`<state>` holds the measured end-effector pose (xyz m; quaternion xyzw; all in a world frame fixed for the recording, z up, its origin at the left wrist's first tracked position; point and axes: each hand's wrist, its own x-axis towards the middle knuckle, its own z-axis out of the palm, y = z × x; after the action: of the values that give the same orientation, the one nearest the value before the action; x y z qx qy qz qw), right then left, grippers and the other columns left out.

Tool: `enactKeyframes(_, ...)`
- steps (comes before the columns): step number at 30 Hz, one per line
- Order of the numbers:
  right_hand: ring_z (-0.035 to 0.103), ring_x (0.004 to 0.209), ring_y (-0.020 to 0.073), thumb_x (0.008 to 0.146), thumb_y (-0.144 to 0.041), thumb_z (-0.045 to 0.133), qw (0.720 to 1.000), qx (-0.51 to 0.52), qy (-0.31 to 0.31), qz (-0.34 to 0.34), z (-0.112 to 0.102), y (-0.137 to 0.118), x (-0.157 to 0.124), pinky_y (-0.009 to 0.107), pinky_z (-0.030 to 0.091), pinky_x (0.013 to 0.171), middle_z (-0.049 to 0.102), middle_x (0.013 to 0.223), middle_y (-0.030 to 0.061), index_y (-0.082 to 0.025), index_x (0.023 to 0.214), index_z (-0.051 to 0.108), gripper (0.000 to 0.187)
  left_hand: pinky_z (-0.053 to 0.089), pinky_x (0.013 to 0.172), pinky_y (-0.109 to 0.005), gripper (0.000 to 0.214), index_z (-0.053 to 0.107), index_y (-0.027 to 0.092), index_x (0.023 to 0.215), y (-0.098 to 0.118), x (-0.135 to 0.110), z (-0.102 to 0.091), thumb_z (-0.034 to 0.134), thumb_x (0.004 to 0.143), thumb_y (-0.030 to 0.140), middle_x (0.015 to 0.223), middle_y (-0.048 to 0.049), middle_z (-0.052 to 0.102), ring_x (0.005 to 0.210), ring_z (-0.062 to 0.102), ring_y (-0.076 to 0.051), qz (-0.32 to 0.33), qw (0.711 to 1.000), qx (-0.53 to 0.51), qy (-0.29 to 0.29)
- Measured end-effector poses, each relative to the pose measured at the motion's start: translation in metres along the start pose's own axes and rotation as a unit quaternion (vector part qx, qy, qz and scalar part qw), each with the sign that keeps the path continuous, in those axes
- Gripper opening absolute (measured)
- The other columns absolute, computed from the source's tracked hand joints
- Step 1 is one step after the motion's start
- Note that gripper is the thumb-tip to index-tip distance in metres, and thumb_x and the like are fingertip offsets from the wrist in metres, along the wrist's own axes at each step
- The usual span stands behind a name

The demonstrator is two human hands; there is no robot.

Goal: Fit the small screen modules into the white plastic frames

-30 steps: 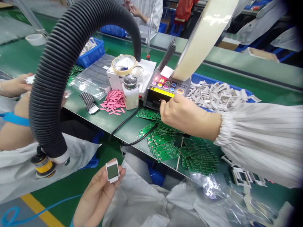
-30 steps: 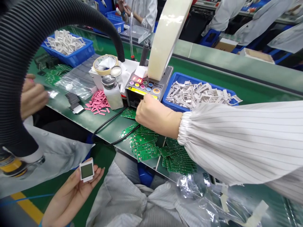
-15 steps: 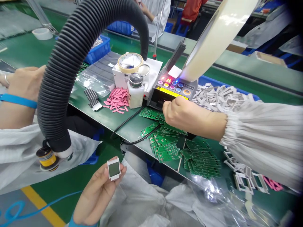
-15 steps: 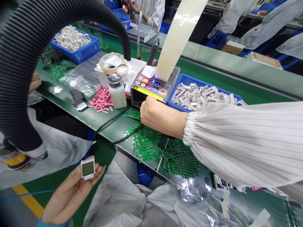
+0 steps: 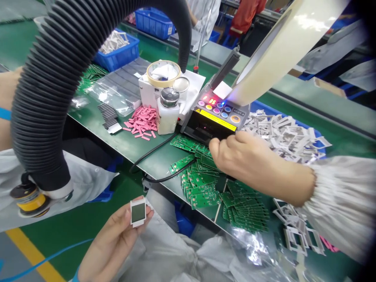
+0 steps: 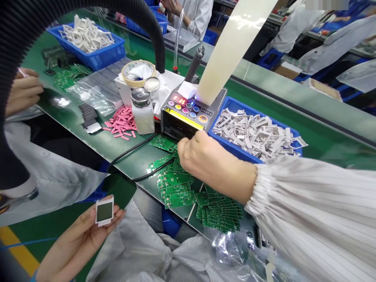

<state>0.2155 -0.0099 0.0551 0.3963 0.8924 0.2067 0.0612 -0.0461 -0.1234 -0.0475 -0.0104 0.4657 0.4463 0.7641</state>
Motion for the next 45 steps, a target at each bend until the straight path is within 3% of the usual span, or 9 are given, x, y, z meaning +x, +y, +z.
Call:
enactKeyframes(4,0.034,0.04,0.0157,0.072,0.003,0.035,0.993,-0.071,-0.033,-0.084,-0.009,-0.003,-0.016,0.032,0.021,0.045,0.043,0.052,0.0015,-0.02,0.066,0.048,0.027,0.055,0.084,-0.03,0.032,0.074,0.014,0.086,0.0,0.002,0.006,0.08,0.058,0.027,0.081,-0.0107,0.075,0.082,0.069,-0.023,-0.006,1.0,-0.005,0.017)
enactKeyframes(8,0.039,0.042,0.0122,0.079,-0.006,0.031,0.998,0.025,0.046,0.017,-0.013,0.01,-0.033,0.029,0.025,0.04,0.063,0.09,0.0104,-0.018,0.086,0.049,0.023,0.056,0.083,-0.028,0.031,0.073,0.014,0.086,0.0,0.002,0.011,0.08,0.058,0.026,0.081,-0.0112,0.075,0.083,0.069,-0.023,-0.014,1.0,-0.007,0.019)
enactKeyframes(11,0.055,0.054,0.0147,0.085,-0.011,0.033,0.994,0.063,0.068,0.064,-0.004,0.022,-0.036,0.03,0.033,0.043,0.053,0.131,0.0139,-0.019,0.102,0.046,0.023,0.055,0.083,-0.029,0.028,0.073,0.013,0.086,0.002,-0.001,0.013,0.078,0.062,0.025,0.081,-0.0119,0.075,0.083,0.069,-0.022,-0.012,1.0,0.001,0.002)
enactKeyframes(14,0.064,0.063,0.0183,0.087,-0.011,0.034,0.982,0.153,0.051,0.099,0.005,0.026,-0.033,0.031,0.039,0.048,0.053,0.132,0.0137,-0.019,0.098,0.046,0.019,0.055,0.085,-0.03,0.025,0.073,0.013,0.089,0.003,-0.005,0.014,0.075,0.066,0.024,0.085,-0.0119,0.074,0.085,0.069,-0.022,-0.007,1.0,0.002,-0.012)
enactKeyframes(26,0.056,0.116,0.0238,0.094,-0.025,0.034,0.811,0.495,0.127,0.285,-0.003,0.021,-0.017,0.033,0.049,0.073,0.068,0.104,0.01,-0.024,0.078,0.036,0.016,0.052,0.091,-0.034,0.018,0.073,0.014,0.09,-0.002,-0.023,0.018,0.068,0.073,0.019,0.086,-0.0127,0.075,0.089,0.069,-0.023,0.02,0.997,-0.022,-0.076)
enactKeyframes(33,0.066,0.065,0.0261,0.092,-0.021,0.032,0.921,0.255,0.07,0.286,-0.007,0.015,-0.019,0.031,0.038,0.053,0.07,0.09,0.0156,-0.017,0.097,0.047,0.017,0.05,0.094,-0.034,0.017,0.072,0.013,0.091,-0.004,-0.039,0.011,0.063,0.078,0.018,0.086,-0.0125,0.075,0.087,0.069,-0.021,0.028,0.994,-0.007,-0.107)
enactKeyframes(38,0.063,0.062,0.0207,0.091,-0.024,0.038,0.917,0.281,0.085,0.27,-0.016,0.025,-0.013,0.028,0.037,0.053,0.068,0.072,0.0083,-0.019,0.079,0.047,0.016,0.045,0.099,-0.038,0.017,0.072,0.013,0.091,-0.016,-0.044,0.012,0.06,0.08,0.015,0.087,-0.0125,0.075,0.088,0.069,-0.021,0.036,0.992,-0.004,-0.124)
enactKeyframes(41,0.066,0.078,0.0199,0.092,-0.026,0.037,0.876,0.352,0.165,0.286,-0.041,0.019,-0.034,0.026,0.04,0.056,0.067,0.077,0.0051,-0.022,0.075,0.042,0.018,0.044,0.101,-0.039,0.016,0.072,0.013,0.09,-0.022,-0.048,0.014,0.061,0.079,0.016,0.087,-0.0116,0.074,0.089,0.069,-0.021,0.03,0.988,0.013,-0.152)
enactKeyframes(45,0.065,0.072,0.0183,0.09,-0.035,0.047,0.724,0.487,0.331,0.359,-0.089,-0.018,-0.111,0.025,0.035,0.044,0.067,0.085,0.0052,-0.023,0.079,0.045,0.016,0.048,0.096,-0.037,0.017,0.072,0.014,0.091,-0.028,-0.052,0.019,0.061,0.078,0.014,0.086,-0.0111,0.075,0.088,0.069,-0.021,0.015,0.987,0.042,-0.155)
